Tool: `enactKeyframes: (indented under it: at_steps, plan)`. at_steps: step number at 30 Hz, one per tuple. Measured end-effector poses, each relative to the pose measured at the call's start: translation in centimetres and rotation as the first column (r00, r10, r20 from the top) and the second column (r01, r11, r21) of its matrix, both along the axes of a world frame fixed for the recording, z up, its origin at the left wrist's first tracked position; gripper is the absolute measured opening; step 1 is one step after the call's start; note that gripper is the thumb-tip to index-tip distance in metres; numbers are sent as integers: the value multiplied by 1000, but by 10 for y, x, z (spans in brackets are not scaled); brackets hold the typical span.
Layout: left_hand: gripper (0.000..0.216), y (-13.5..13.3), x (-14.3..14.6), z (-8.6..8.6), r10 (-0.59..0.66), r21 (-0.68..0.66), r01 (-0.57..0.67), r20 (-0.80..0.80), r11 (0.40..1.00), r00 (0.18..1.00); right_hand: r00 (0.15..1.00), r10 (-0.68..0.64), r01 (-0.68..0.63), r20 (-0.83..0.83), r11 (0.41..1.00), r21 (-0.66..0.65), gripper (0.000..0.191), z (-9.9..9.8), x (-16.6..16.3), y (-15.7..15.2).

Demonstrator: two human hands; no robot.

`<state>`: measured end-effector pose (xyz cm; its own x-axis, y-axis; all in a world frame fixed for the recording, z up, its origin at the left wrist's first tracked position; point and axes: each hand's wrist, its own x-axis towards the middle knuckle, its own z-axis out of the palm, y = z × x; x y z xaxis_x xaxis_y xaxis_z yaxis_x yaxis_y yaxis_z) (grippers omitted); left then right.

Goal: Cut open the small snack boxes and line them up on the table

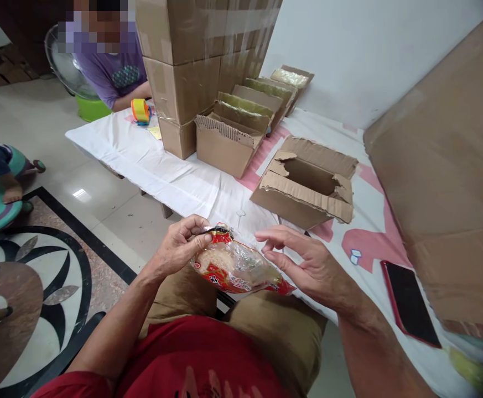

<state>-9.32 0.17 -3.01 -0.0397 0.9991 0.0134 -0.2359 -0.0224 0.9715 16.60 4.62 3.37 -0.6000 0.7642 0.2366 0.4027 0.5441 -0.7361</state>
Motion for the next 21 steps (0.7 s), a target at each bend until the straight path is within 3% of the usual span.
enactKeyframes:
  at_steps: [5, 10, 14, 18, 21]
  plan:
    - [31, -3, 5, -2, -18, -11, 18, -17, 1000, 1000, 1000, -11, 11, 17, 999, -45, 15, -6, -3, -1]
    - [32, -3, 7, -1, -23, -32, 23, -14, 999, 1000, 976, -202, 195, -79, 976, -97, 22, -17, -2, -3]
    - [34, -3, -2, 2, 8, -40, -8, 11, 999, 1000, 908, -358, 344, -215, 933, -103, 17, -28, 15, -1]
    - [38, 1, -29, 0, 148, -50, -147, 35, 988, 988, 866, -453, 449, -211, 891, -68, 21, -45, 42, 4]
    - [42, 10, -51, -4, 298, -29, -297, 94, 955, 950, 903, -404, 381, -146, 911, -160, 24, -64, 46, 9]
